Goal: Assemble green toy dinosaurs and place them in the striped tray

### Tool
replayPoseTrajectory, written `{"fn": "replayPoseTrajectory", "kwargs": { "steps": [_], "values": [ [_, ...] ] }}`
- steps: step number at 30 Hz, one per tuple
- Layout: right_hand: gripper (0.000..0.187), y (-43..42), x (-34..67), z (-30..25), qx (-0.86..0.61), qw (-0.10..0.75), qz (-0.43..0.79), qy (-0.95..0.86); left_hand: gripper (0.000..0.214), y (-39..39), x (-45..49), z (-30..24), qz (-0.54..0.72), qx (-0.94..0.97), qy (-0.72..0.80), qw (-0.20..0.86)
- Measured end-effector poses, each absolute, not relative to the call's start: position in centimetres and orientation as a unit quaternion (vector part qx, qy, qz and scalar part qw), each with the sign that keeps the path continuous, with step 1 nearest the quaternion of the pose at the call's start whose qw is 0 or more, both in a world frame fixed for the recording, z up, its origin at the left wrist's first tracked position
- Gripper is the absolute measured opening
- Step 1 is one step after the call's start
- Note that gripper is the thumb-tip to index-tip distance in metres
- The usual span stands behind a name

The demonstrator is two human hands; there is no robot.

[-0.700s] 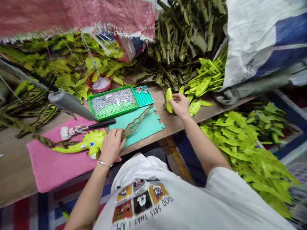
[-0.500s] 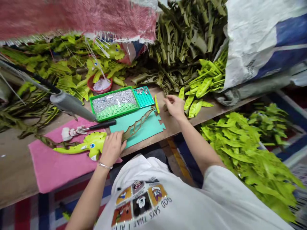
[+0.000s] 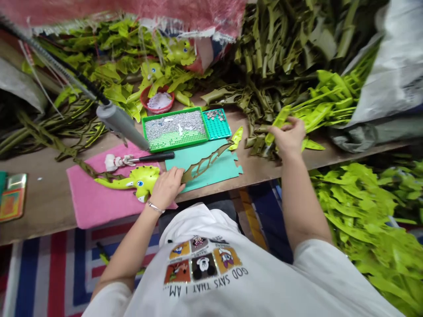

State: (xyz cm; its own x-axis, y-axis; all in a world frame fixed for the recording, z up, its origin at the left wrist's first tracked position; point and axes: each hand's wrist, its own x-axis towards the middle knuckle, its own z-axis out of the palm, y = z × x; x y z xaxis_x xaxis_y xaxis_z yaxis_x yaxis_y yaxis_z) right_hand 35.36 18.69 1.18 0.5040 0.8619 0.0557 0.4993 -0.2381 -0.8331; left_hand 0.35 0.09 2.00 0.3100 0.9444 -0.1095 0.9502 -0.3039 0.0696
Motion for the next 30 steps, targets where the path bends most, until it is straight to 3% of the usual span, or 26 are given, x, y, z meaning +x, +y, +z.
{"fn": "replayPoseTrajectory", "kwargs": {
  "steps": [4,8,12,21,26,30],
  "values": [
    [0.033,14.4,30.2,1.6,-0.618,0.475,0.424,-0.461,0.037,-0.2,0.1,2.9,0.023,0.806,0.589,0.053],
    [0.039,8.6,23.1,0.6,-0.508,0.367,0.682,-0.377,0.048,-0.4,0.2,3.4,0.071,0.813,0.577,0.039],
    [0.036,5.4,19.6,-1.0,-0.408,0.298,0.81,-0.298,0.043,-0.5,0.6,3.5,0.031,0.81,0.58,0.074],
    [0.041,4.9,21.1,-2.4,-0.328,0.319,0.831,-0.316,0.03,-0.3,1.3,4.1,0.018,0.818,0.567,0.089],
    [0.05,4.5,20.6,-2.0,-0.361,0.338,0.788,-0.367,0.035,-0.3,1.2,4.2,0.002,0.806,0.582,0.105],
    [0.055,4.6,20.1,-2.3,-0.411,0.366,0.723,-0.418,0.053,-0.3,1.3,4.3,0.002,0.797,0.588,0.138]
  ]
}}
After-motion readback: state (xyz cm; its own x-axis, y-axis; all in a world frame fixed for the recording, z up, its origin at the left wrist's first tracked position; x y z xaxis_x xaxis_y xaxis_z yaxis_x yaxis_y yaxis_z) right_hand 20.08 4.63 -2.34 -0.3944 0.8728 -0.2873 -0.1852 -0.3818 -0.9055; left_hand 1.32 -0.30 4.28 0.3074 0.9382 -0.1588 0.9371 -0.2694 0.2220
